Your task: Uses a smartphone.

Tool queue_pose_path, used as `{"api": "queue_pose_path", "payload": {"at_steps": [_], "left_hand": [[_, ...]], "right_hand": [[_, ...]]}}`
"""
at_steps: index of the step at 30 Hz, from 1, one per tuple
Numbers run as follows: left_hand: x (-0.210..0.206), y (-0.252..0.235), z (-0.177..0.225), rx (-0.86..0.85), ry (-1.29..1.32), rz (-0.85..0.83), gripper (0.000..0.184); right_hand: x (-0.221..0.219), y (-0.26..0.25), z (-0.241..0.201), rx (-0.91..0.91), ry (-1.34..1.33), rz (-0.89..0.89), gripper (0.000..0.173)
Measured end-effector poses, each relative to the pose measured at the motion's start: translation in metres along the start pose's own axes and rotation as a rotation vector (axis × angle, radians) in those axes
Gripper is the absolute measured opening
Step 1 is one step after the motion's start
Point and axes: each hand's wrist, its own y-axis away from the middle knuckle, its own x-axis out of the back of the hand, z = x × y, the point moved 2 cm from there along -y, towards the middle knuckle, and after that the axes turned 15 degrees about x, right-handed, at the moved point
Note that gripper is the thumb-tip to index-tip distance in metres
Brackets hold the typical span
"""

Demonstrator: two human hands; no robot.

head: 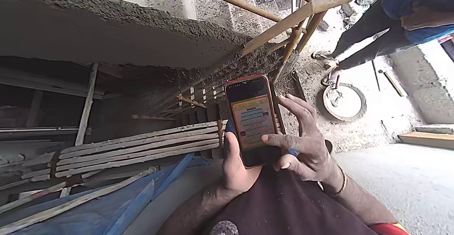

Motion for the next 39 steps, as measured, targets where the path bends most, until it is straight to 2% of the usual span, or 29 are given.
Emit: {"api": "queue_pose_path", "payload": {"at_steps": [39], "left_hand": [[0.005,0.011,0.008,-0.027,0.023,0.023,0.06]], "right_hand": [[-0.014,-0.005,-0.002,0.024,-0.005,-0.02,0.047]]}}
